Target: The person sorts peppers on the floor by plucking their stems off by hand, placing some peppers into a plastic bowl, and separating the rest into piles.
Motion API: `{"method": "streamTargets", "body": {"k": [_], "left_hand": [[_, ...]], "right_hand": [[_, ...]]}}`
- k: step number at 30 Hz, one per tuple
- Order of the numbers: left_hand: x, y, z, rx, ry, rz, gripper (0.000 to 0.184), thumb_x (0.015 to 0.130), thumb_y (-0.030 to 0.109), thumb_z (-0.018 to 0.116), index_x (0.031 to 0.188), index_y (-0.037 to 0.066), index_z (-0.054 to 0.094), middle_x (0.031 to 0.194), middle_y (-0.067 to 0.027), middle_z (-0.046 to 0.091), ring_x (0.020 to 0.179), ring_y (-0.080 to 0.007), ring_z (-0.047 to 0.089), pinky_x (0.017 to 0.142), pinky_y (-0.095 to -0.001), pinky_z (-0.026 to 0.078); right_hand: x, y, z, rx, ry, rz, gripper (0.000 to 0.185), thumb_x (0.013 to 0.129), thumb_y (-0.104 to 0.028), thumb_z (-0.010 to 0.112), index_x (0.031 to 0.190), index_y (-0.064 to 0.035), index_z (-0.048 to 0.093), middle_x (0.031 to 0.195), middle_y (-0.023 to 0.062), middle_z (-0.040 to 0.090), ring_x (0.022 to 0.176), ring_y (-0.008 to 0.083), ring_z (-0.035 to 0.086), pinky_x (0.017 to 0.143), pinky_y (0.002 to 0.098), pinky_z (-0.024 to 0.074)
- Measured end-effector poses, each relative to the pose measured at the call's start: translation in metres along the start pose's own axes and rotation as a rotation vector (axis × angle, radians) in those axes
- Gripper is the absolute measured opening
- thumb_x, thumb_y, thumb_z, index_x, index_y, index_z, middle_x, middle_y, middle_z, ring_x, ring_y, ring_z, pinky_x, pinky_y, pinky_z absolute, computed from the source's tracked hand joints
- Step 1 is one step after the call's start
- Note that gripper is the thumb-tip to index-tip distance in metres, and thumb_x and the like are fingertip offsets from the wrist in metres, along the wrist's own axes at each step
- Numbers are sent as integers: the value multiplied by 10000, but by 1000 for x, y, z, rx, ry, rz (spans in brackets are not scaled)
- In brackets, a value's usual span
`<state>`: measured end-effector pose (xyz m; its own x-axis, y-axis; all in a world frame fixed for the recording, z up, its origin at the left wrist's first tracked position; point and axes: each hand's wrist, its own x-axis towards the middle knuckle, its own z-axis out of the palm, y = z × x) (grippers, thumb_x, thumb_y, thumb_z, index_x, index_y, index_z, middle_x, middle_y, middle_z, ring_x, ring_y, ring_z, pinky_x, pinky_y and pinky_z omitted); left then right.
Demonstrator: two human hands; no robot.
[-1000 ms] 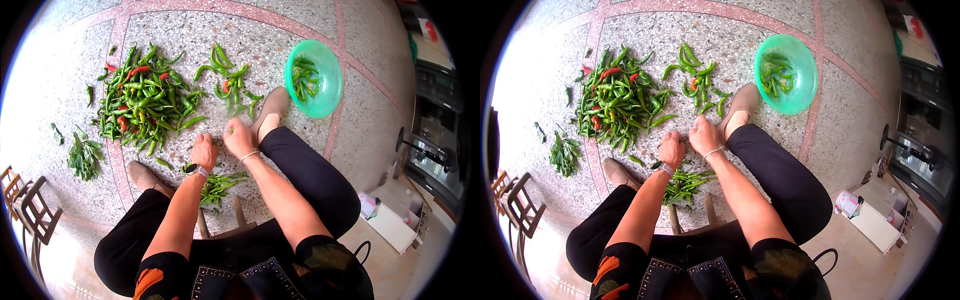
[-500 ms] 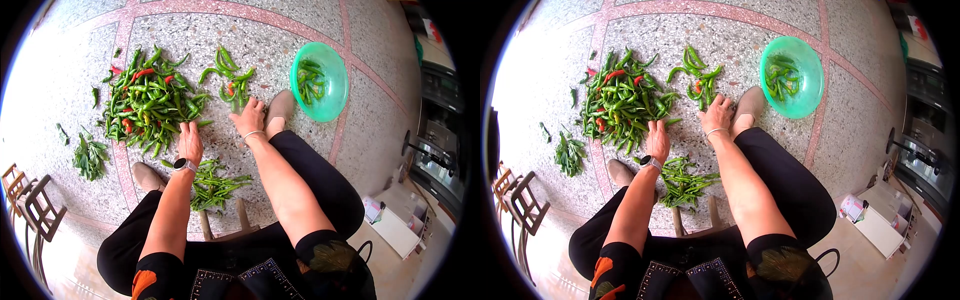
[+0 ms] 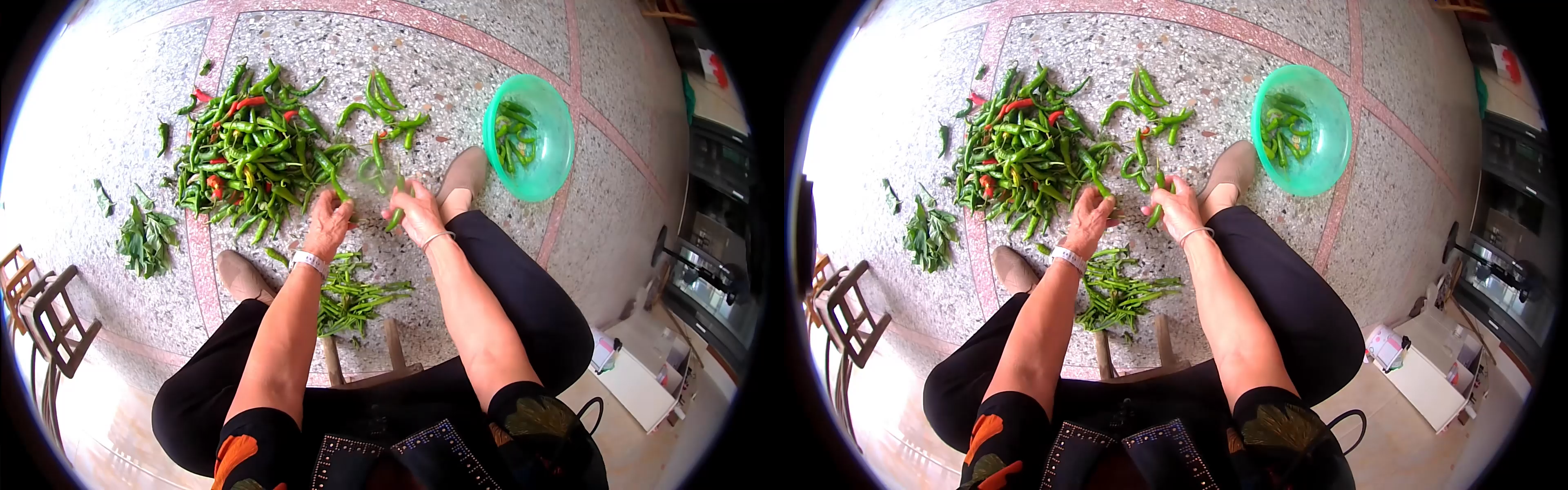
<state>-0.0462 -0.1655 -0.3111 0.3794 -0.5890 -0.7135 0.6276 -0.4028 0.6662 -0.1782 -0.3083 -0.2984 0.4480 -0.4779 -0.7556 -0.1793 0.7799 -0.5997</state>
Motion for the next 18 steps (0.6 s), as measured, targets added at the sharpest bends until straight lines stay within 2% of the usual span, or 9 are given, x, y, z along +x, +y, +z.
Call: {"method": "streamTargets", "body": {"k": [3, 5, 7, 8, 9, 11, 14, 17, 18], "left_hand": [[-10, 2, 14, -275, -98, -57, 321, 970, 202, 551, 1179, -26, 465, 1122, -150, 591, 926, -227, 642, 775, -354, 579], [-17, 2, 18, -342, -129, -101, 271, 1001, 188, 509, 1202, 9, 469, 1111, -118, 597, 941, -216, 639, 807, -354, 572], [-23, -4, 22, -366, -115, -139, 248, 1012, 181, 494, 1217, 43, 481, 1118, -73, 601, 966, -203, 626, 826, -357, 555], [-26, -7, 23, -287, -59, -169, 247, 1020, 173, 471, 1240, 63, 480, 1117, -63, 607, 977, -180, 606, 816, -357, 543], [-28, -10, 24, -318, -56, -148, 252, 1020, 169, 468, 1250, 67, 479, 1113, -64, 609, 976, -174, 602, 806, -355, 540], [-32, -15, 24, -381, -44, -111, 265, 1022, 162, 461, 1271, 74, 477, 1105, -65, 611, 972, -162, 592, 785, -352, 534], [-43, 4, 23, -325, -97, -221, 300, 1028, 185, 457, 1313, 91, 470, 1098, -64, 610, 952, -175, 594, 785, -366, 523], [-51, 14, 27, -315, -192, -226, 381, 1026, 244, 470, 1388, 132, 435, 1159, -42, 606, 998, -192, 586, 811, -400, 512], [-53, 17, 34, -338, -197, -225, 399, 1026, 257, 469, 1407, 148, 423, 1179, -34, 601, 1018, -195, 582, 815, -407, 511]], "right_hand": [[-17, 6, 13, 72, -77, 80, 219, 808, 15, 591, 1005, -32, 508, 849, 63, 521, 659, 161, 564, 583, 341, 566], [-23, 18, 22, -214, -57, 25, 225, 818, -12, 578, 1036, -32, 524, 860, 88, 575, 690, 164, 602, 512, 319, 550], [-40, 4, 46, -681, -7, 60, 251, 827, -46, 581, 1064, -11, 506, 908, 159, 624, 778, 250, 651, 602, 380, 558], [-39, 17, 44, -904, -14, -113, 322, 827, -85, 600, 1114, 6, 483, 966, 220, 638, 896, 332, 657, 754, 444, 532], [-31, 36, 36, -884, -64, -84, 375, 826, -124, 615, 1157, -10, 478, 969, 232, 631, 944, 372, 638, 850, 459, 487], [-35, 49, 34, -953, -76, -369, 407, 820, -174, 642, 1158, -14, 482, 964, 231, 628, 952, 382, 634, 835, 450, 492], [-36, 41, 28, -923, -112, -120, 439, 813, -221, 683, 1157, -22, 496, 901, 163, 635, 803, 306, 646, 705, 401, 511], [-55, 9, 33, -463, -261, 67, 432, 819, -244, 705, 1154, -37, 528, 862, 75, 629, 665, 177, 597, 565, 320, 484], [-60, -1, 38, -538, -214, 54, 340, 838, -183, 688, 1125, -51, 564, 852, 19, 613, 614, 83, 528, 489, 245, 425]]}}
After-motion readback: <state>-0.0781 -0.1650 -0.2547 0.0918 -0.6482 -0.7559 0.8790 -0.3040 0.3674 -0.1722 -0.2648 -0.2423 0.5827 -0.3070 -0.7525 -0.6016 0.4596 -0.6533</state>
